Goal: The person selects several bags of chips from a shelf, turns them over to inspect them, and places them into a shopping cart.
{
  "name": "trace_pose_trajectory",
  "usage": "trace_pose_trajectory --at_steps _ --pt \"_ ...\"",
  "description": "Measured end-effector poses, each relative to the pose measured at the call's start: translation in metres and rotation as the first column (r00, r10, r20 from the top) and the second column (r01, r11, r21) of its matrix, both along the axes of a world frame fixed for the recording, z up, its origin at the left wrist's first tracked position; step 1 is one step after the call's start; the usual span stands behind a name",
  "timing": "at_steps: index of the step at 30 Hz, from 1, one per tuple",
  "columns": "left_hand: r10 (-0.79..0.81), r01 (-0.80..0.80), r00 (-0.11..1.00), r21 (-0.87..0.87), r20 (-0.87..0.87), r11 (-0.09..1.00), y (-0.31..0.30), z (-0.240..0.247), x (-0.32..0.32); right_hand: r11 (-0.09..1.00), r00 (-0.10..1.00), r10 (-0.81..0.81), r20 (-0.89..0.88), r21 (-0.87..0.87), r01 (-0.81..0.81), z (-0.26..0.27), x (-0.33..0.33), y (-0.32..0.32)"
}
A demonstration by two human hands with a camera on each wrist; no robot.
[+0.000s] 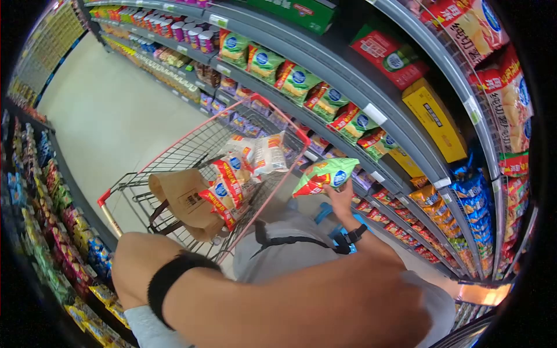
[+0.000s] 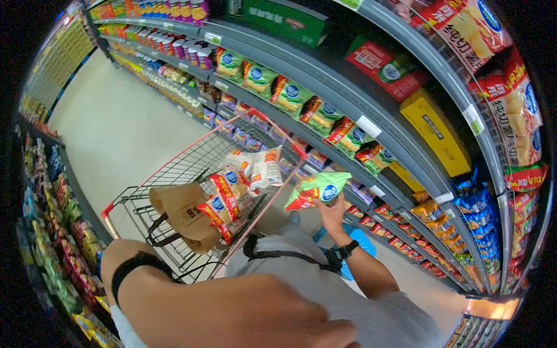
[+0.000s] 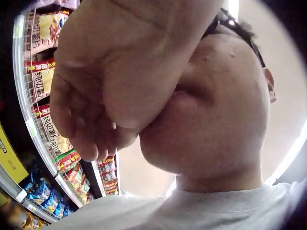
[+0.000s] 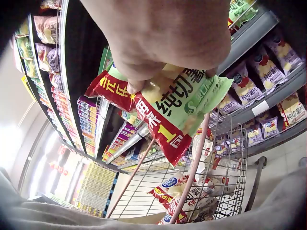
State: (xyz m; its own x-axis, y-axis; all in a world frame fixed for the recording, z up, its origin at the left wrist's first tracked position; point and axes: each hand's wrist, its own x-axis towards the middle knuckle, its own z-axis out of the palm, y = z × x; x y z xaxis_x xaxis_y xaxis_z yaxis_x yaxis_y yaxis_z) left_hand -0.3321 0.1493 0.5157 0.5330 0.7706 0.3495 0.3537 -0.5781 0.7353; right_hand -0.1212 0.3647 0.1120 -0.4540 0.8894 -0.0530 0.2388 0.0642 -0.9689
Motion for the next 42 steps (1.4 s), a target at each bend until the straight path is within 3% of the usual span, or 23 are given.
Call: trace_pose_trajectory --at_steps 3,6,8,12,14,15,17,19,22,26,28,32,37,38,40,42 --pt "-0.02 0.02 1.0 0.037 0.017 0.999 0.003 -0.011 0.005 1.0 1.0 0.0 -0.027 -0.002 0.0 -0.005 0.002 0.002" --pt "0.297 -0.298 0.953 0.01 0.057 0.954 0.013 -0.025 0.046 1.0 0.998 0.008 -0.062 -0.013 -0.009 0.0 -0.002 -0.001" --pt "0.348 -0.348 0.937 -0.045 -0.008 0.936 0.018 -0.022 0.055 1.0 0.999 -0.001 -0.04 -0.019 0.0 0.001 0.0 0.0" --pt "-0.064 0.011 0.964 -0.2 -0.26 0.98 0.03 0.032 0.01 1.0 1.0 -0.01 -0.001 -0.011 0.009 0.011 -0.004 -0.004" --pt "0.026 -0.04 0.98 -0.066 -0.198 0.997 0.023 0.024 0.007 1.0 0.999 0.006 -0.054 -0.012 -0.007 0.006 -0.005 -0.003" --pt "0.194 -0.189 0.98 0.103 -0.036 0.977 0.013 -0.003 0.018 1.0 0.997 0.011 -0.077 -0.011 -0.012 0.004 -0.005 -0.002" --pt "0.287 -0.292 0.956 0.142 0.054 0.946 0.002 -0.019 0.026 0.999 0.995 0.026 -0.099 -0.037 -0.03 0.001 -0.004 -0.001" --pt "0.179 -0.192 0.972 -0.075 -0.153 0.979 -0.002 -0.018 0.026 0.999 0.995 0.022 -0.101 -0.047 -0.027 -0.004 -0.004 -0.001" --pt "0.407 -0.321 0.883 0.333 -0.232 0.886 -0.001 -0.028 0.037 0.996 0.997 0.051 -0.058 -0.073 -0.055 -0.004 -0.004 0.002" --pt "0.446 -0.428 0.894 0.201 -0.05 0.881 -0.006 -0.022 0.036 0.999 0.999 0.033 0.009 -0.018 -0.033 -0.013 -0.002 0.004" --pt "0.364 -0.349 0.928 0.158 -0.075 0.924 -0.007 -0.02 0.031 0.998 0.999 0.029 -0.022 -0.05 -0.03 -0.007 -0.005 0.003" --pt "0.259 -0.262 0.964 0.037 0.066 0.964 -0.011 -0.025 0.023 0.999 0.999 0.022 -0.033 -0.048 -0.024 -0.006 -0.006 0.003" --pt "0.339 -0.353 0.928 -0.075 -0.154 0.933 -0.015 -0.004 0.017 0.999 0.999 0.042 0.019 0.016 -0.042 -0.017 -0.004 0.012" --pt "0.408 -0.413 0.838 0.065 -0.363 0.908 -0.016 -0.003 0.019 0.999 0.999 0.042 -0.008 0.0 -0.042 -0.019 -0.002 0.012" --pt "0.47 -0.459 0.81 0.12 -0.351 0.88 -0.013 0.007 0.016 0.996 0.999 0.032 -0.004 -0.082 -0.032 -0.012 -0.007 0.004" --pt "0.524 -0.504 0.797 0.149 -0.299 0.851 -0.01 0.01 0.013 0.998 0.999 0.042 0.025 -0.055 -0.04 -0.015 -0.006 0.004"
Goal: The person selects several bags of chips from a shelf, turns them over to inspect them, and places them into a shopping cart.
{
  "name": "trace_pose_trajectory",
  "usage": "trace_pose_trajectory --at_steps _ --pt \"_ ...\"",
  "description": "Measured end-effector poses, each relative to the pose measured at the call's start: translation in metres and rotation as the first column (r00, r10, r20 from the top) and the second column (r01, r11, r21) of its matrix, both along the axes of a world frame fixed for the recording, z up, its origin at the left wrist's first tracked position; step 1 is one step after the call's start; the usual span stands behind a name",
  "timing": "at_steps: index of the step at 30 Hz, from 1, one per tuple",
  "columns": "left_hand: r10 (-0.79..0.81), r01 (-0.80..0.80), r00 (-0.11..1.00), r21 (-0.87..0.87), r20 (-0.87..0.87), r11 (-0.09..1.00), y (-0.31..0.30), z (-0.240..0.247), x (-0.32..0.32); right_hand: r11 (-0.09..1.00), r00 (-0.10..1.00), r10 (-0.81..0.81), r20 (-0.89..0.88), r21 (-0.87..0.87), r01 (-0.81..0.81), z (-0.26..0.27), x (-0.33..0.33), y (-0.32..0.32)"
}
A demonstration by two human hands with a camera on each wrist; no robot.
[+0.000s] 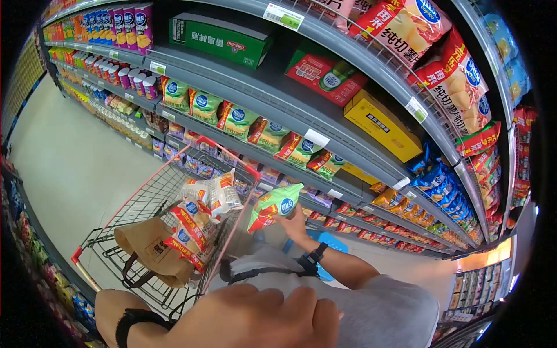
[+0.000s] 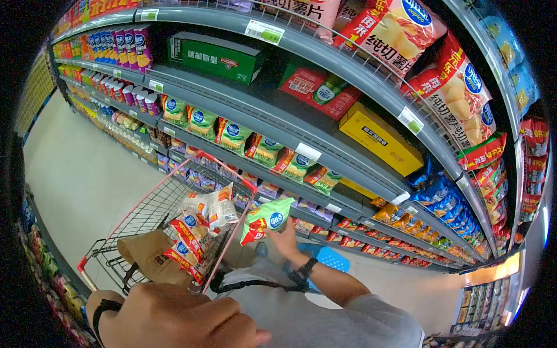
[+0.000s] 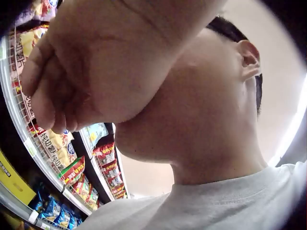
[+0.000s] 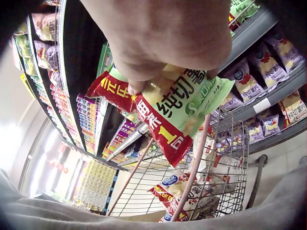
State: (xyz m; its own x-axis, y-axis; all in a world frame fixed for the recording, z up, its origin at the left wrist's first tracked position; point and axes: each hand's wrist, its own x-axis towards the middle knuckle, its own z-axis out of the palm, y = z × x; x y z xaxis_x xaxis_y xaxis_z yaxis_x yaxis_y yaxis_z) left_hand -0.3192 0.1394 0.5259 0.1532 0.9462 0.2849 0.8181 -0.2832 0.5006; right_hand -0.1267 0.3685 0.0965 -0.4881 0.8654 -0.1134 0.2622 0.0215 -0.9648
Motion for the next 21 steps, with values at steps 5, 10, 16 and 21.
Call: trace_pose_trajectory --at_steps 5,10,16,21 --pt "0.059 -0.066 0.991 0.051 0.119 0.997 0.008 0.004 -0.004 1.0 0.998 0.005 -0.069 -0.005 -0.006 -0.002 -0.001 0.003" --pt "0.032 -0.044 0.977 0.05 0.211 0.998 0.012 0.002 -0.009 0.999 0.998 0.02 -0.062 -0.031 -0.022 0.001 -0.002 0.005" --pt "-0.005 0.033 0.964 -0.1 0.266 0.994 0.022 0.01 -0.015 0.998 0.999 -0.006 -0.033 0.061 0.008 -0.019 0.001 0.007" --pt "-0.062 0.061 0.944 0.015 0.324 0.998 0.029 0.001 -0.016 0.997 0.998 0.012 -0.064 -0.079 -0.017 0.005 -0.009 -0.001"
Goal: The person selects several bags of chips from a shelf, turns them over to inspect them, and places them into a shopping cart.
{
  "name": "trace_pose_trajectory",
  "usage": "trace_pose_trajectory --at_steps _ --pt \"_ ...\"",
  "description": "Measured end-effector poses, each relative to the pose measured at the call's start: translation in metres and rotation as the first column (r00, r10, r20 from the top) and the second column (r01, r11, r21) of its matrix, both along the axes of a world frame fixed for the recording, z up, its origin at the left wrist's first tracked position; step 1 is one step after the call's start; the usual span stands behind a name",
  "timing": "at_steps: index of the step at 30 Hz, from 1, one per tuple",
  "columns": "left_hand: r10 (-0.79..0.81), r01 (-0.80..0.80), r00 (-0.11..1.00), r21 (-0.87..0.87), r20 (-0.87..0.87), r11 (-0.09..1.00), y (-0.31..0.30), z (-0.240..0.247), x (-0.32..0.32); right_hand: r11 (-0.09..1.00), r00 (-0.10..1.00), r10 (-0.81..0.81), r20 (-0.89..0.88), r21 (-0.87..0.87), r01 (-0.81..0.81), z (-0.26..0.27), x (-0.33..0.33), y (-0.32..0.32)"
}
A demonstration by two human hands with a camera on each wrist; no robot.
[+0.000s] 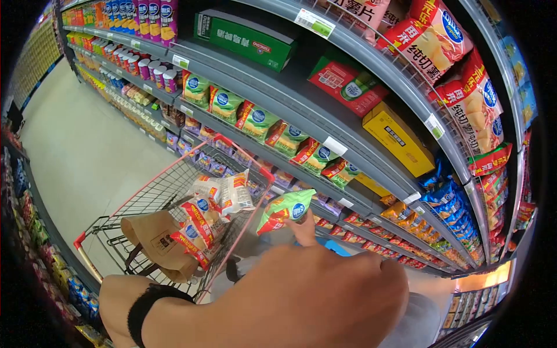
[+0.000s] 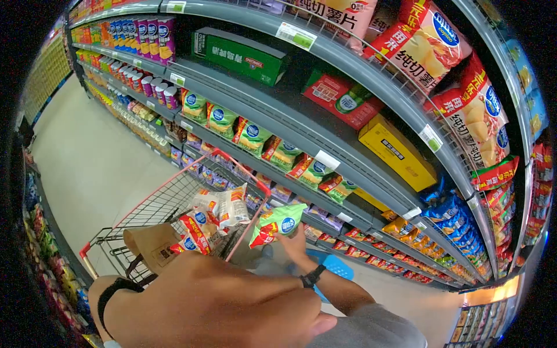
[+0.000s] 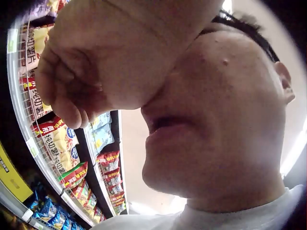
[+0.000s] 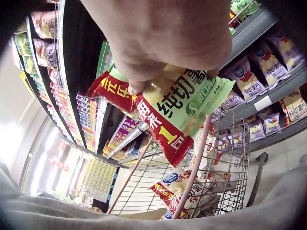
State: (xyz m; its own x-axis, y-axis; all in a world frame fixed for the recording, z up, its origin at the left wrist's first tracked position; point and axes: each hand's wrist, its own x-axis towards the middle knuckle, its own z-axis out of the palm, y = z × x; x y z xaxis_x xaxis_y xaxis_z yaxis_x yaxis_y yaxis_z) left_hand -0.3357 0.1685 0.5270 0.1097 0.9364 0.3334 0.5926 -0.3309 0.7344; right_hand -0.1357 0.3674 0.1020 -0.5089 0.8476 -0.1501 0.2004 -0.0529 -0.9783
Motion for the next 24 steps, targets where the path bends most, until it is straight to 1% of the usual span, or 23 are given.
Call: trace_pose_trajectory --at_steps 2,3,6,7,10,11,14,16,18,20,22,23,24 --pt "0.026 -0.026 1.0 -0.029 0.001 0.999 0.001 0.005 0.001 1.0 0.997 0.0 0.078 0.017 -0.001 0.021 -0.004 -0.004" --pt "0.039 -0.039 0.999 -0.04 -0.008 0.998 0.003 0.008 0.002 1.0 0.998 -0.007 0.065 0.004 0.007 0.003 0.002 0.002" --pt "0.119 -0.124 0.99 -0.086 -0.07 0.988 -0.012 0.01 0.004 0.996 0.998 -0.004 0.06 0.084 -0.001 0.016 0.0 -0.002" --pt "0.134 -0.142 0.987 -0.097 -0.084 0.985 -0.015 0.01 0.007 0.99 0.997 -0.033 0.067 0.138 0.024 0.003 0.002 0.0" --pt "0.122 -0.128 0.964 -0.011 -0.237 0.992 -0.024 0.006 0.009 0.995 1.0 -0.022 -0.015 0.093 0.023 -0.016 0.003 0.004" --pt "0.111 -0.116 0.969 -0.007 -0.222 0.993 -0.024 0.0 0.009 0.994 0.996 -0.02 0.09 0.111 0.01 -0.018 0.004 0.005" --pt "0.081 -0.095 0.974 -0.06 -0.21 0.994 -0.027 -0.005 0.012 0.981 0.995 -0.014 0.102 0.193 -0.006 -0.016 0.003 0.007" --pt "0.088 -0.1 0.975 -0.053 -0.203 0.994 -0.03 -0.006 0.012 0.984 0.997 -0.014 0.077 0.177 0.001 -0.013 -0.002 0.005" --pt "0.106 -0.104 0.978 0.019 -0.181 0.994 -0.034 -0.01 0.012 0.992 0.997 0.005 0.072 0.126 -0.014 -0.006 -0.007 0.001" --pt "0.115 -0.104 0.981 0.08 -0.157 0.991 -0.037 -0.013 0.012 0.983 0.995 0.024 0.101 0.176 -0.042 -0.014 -0.01 0.003" --pt "0.098 -0.085 0.988 0.112 -0.118 0.99 -0.042 -0.022 0.013 0.994 0.994 0.057 0.089 0.091 -0.065 -0.032 -0.012 0.009" --pt "0.033 -0.028 0.987 0.033 -0.157 0.999 -0.047 -0.026 0.013 0.992 0.996 0.094 0.003 0.085 -0.094 -0.033 -0.018 0.009" --pt "0.009 -0.003 0.979 0.028 -0.204 1.0 -0.046 -0.036 0.015 0.989 0.988 0.13 -0.078 0.077 -0.124 -0.032 -0.021 0.008"
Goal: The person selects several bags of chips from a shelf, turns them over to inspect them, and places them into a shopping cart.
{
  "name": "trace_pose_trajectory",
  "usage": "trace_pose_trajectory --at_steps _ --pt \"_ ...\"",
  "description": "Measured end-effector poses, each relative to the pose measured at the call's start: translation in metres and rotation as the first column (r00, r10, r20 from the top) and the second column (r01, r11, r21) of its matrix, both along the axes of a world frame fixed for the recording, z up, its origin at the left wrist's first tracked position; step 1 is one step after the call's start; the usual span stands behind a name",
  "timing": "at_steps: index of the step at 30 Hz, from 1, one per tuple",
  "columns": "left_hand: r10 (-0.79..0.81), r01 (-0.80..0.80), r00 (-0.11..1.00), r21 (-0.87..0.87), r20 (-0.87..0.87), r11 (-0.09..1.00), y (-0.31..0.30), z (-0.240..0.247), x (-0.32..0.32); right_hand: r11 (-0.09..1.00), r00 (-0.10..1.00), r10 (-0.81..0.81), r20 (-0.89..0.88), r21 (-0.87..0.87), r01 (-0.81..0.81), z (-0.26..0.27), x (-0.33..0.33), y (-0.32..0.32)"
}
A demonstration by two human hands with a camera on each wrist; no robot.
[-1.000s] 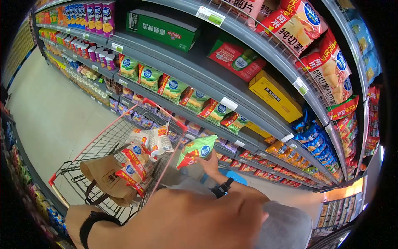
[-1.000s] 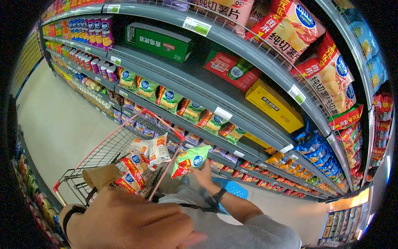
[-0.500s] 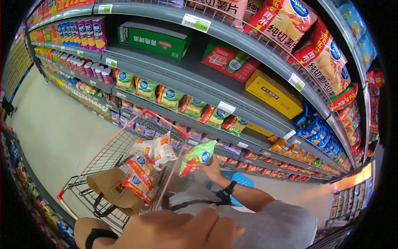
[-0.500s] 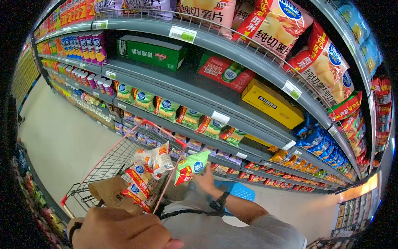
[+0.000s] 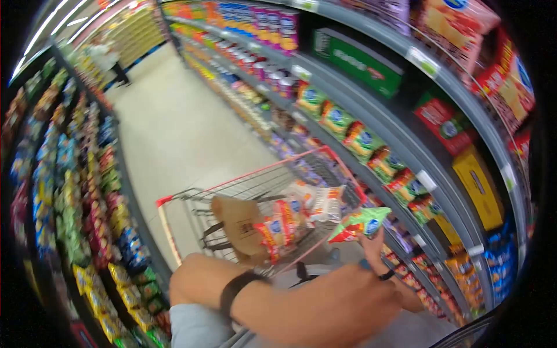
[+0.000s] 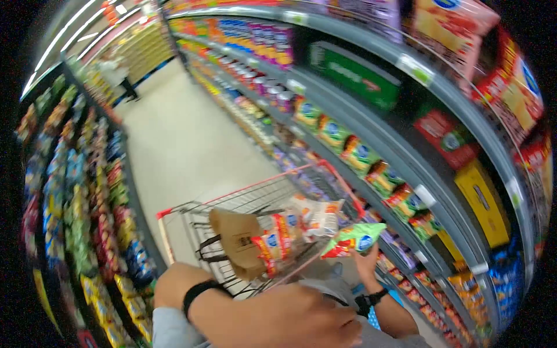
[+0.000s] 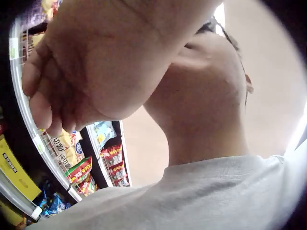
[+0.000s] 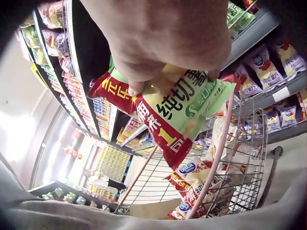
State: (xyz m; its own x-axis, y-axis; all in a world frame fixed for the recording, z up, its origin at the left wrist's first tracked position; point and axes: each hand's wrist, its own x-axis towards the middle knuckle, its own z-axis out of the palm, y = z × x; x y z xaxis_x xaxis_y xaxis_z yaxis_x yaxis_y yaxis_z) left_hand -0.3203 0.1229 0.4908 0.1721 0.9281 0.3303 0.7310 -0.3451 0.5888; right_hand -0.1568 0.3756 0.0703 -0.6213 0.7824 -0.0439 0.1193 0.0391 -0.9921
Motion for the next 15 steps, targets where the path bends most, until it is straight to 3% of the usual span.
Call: trace_pose_trajectory --at_steps 2,4,6,7,11,15 --pt "-0.074 0.073 0.993 -0.011 -0.088 0.997 0.009 -0.029 -0.002 1.0 1.0 0.016 0.025 -0.019 -0.015 0.015 -0.015 -0.006" --pt "0.037 -0.025 0.996 -0.133 0.086 0.991 0.011 -0.036 -0.025 0.975 0.987 0.101 -0.126 -0.183 -0.123 0.023 -0.028 -0.012" --pt "0.294 -0.261 0.898 -0.141 0.328 0.955 0.014 -0.088 -0.041 0.941 0.979 0.097 -0.178 -0.303 -0.148 0.031 -0.041 -0.015" --pt "0.389 -0.352 0.839 -0.164 0.382 0.921 0.012 -0.106 -0.051 0.97 0.968 0.224 -0.112 -0.072 -0.233 0.077 -0.054 -0.032" --pt "0.627 -0.661 0.64 -0.099 0.444 0.744 -0.001 -0.199 -0.062 0.949 0.949 0.269 -0.167 -0.124 -0.291 0.11 -0.077 -0.051" --pt "0.653 -0.648 0.624 -0.182 0.43 0.739 -0.007 -0.233 -0.043 0.898 0.919 0.377 -0.116 -0.199 -0.393 0.14 -0.091 -0.069"
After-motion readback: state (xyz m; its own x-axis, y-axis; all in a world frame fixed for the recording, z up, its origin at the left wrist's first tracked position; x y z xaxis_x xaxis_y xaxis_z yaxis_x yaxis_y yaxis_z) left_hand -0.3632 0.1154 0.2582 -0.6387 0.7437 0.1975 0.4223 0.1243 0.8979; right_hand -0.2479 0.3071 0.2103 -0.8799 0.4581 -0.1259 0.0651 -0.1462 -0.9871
